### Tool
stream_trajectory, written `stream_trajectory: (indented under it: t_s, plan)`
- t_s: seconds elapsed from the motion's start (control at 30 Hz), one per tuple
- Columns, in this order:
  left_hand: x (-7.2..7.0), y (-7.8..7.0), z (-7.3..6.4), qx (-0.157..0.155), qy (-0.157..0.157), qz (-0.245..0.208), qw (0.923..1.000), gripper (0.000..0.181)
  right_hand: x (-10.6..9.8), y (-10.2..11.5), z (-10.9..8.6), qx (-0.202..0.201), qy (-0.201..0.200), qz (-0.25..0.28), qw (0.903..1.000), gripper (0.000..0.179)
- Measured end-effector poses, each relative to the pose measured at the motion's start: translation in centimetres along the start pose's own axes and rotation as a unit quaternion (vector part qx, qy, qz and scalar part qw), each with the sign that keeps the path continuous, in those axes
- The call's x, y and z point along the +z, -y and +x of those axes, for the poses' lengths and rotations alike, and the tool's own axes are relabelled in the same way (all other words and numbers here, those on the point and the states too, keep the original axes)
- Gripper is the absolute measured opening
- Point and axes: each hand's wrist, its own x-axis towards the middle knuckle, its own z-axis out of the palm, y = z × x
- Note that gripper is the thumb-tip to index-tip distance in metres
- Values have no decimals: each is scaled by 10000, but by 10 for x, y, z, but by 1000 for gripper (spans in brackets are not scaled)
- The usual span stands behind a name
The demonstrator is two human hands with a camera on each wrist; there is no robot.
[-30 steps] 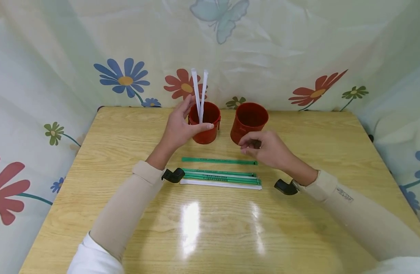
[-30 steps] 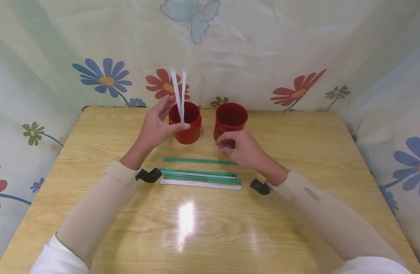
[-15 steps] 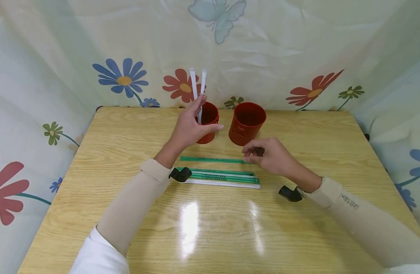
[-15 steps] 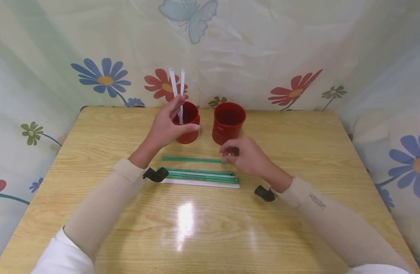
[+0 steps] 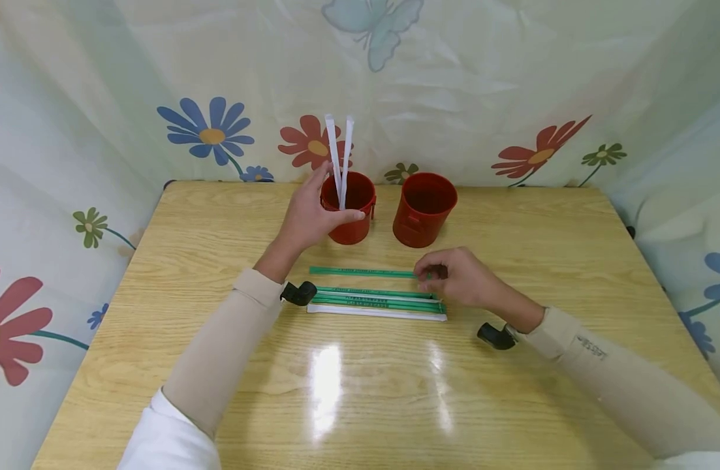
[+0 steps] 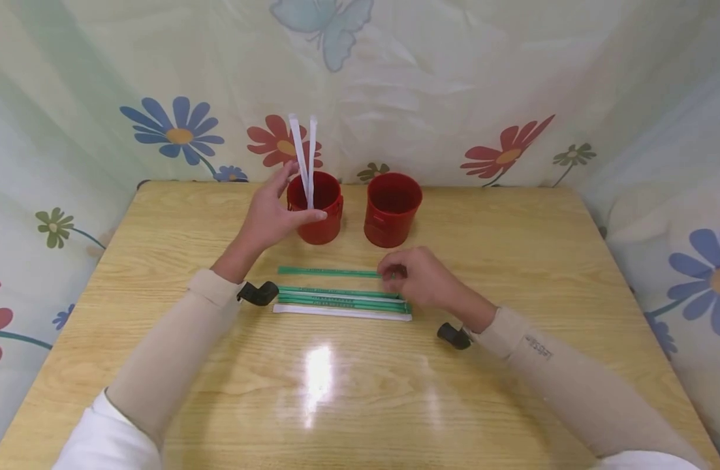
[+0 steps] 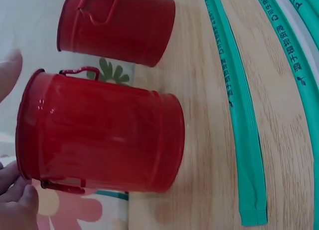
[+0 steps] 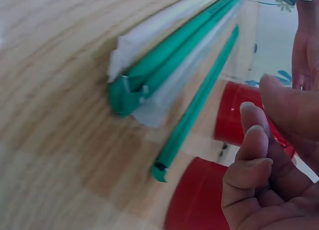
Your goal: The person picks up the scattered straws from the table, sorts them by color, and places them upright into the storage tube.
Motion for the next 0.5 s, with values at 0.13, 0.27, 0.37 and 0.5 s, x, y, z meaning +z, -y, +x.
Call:
stream_trajectory:
  t_s: [0.13,0.27,0.37,0.5]
  plan:
    - [-1,5,3,-38,67,-124,9999,79,5,-6,1,36,227,-165,9996,16]
    - [-2,6,2,-166,97,-141,9997,76,11,-10,0,-64,342,-262,9991,15]
    - [-2,5,2,-249,100,-96,9996,77,15,-11,-1,-243,352,-467,9980,15]
    - [-1,4,3,-245,107,-49,9996,79,21,-14,-4,-453,402,-966,9935,17]
